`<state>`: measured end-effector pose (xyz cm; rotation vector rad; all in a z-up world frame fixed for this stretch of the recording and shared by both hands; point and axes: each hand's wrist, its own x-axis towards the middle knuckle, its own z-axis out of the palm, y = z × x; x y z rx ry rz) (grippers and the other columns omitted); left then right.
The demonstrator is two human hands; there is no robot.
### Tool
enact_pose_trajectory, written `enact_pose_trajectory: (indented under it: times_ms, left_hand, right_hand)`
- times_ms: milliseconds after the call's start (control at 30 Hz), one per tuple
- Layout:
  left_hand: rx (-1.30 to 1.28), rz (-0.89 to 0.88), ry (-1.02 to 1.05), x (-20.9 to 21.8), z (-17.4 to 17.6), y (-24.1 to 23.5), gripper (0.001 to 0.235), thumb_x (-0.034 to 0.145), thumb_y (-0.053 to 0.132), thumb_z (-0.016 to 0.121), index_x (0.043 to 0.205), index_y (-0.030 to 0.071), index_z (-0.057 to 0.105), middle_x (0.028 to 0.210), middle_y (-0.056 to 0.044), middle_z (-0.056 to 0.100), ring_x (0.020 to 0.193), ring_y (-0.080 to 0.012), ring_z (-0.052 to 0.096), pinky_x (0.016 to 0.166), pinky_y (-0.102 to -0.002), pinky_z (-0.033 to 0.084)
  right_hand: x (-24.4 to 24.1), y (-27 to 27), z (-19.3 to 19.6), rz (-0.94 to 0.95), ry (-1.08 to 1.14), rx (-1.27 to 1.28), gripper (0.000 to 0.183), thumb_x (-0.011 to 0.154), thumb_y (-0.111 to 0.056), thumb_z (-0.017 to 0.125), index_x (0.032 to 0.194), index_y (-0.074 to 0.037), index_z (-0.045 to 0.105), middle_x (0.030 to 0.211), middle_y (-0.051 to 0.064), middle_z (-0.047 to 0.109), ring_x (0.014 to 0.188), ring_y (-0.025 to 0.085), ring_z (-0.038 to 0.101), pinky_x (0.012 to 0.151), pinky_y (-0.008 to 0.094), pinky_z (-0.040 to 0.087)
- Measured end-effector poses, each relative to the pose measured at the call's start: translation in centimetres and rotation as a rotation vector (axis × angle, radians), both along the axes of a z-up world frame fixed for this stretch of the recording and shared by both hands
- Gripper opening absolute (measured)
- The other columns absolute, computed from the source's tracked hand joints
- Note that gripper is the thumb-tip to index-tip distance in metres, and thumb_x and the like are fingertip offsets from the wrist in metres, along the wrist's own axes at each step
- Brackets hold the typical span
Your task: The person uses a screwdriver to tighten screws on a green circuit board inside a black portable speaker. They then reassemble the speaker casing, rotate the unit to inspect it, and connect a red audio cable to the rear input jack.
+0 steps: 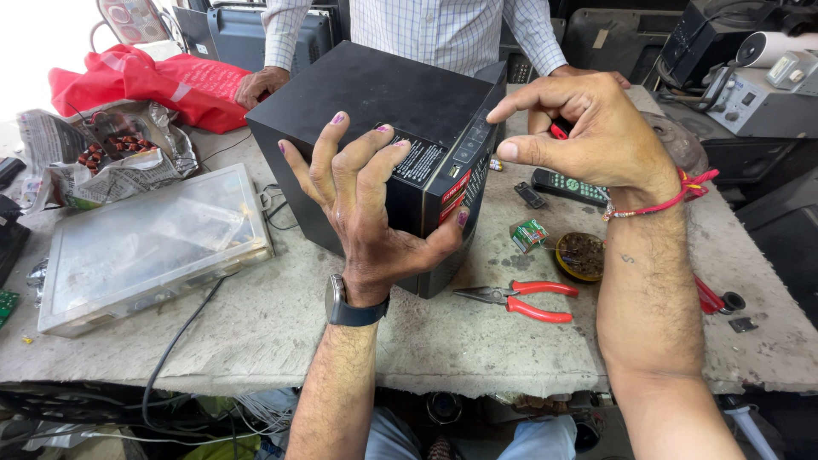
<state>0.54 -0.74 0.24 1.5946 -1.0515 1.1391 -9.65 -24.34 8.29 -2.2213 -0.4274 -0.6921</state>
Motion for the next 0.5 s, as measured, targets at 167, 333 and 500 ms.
enact_pose_trajectory:
  times_ms: [167, 333, 500]
  left_hand:
    - [-0.003, 0.0, -0.007, 0.1, -0.1, -0.1, 0.068, 0.076, 0.055, 0.084, 0.126, 0.016, 0.059, 0.133, -0.004, 0.059, 0.148, -0.0339, 0.038, 0.129, -0.069, -0.003]
    - [-0.01, -0.01, -0.004, 0.2, -0.1, -0.1, 0.069, 0.076, 0.053, 0.084, 0.128, 0.016, 0.058, 0.134, -0.004, 0.059, 0.149, -0.0334, 0.038, 0.13, -0.069, -0.003]
    - [-0.015, -0.02, -0.014, 0.2, -0.2, -0.1, 0.069, 0.077, 0.053, 0.084, 0.129, 0.016, 0.058, 0.135, -0.004, 0.058, 0.149, -0.0335, 0.037, 0.131, -0.068, -0.003]
  right_hand:
    - [0.2, 0.1, -0.1, 0.04, 0.017, 0.011, 0.03, 0.087, -0.013, 0.086, 0.115, -0.008, 0.076, 0.072, -0.007, 0.055, 0.066, 0.001, 0.045, 0.061, 0.019, 0.035]
    - [0.1, 0.6, 0.0, 0.046, 0.042, -0.023, 0.03, 0.085, -0.013, 0.086, 0.114, -0.008, 0.077, 0.064, -0.009, 0.052, 0.06, 0.0, 0.043, 0.057, 0.018, 0.032]
    - [-0.1, 1.0, 0.1, 0.039, 0.08, -0.004, 0.033, 0.084, -0.014, 0.086, 0.116, -0.007, 0.076, 0.066, -0.009, 0.05, 0.062, 0.0, 0.04, 0.057, 0.019, 0.03]
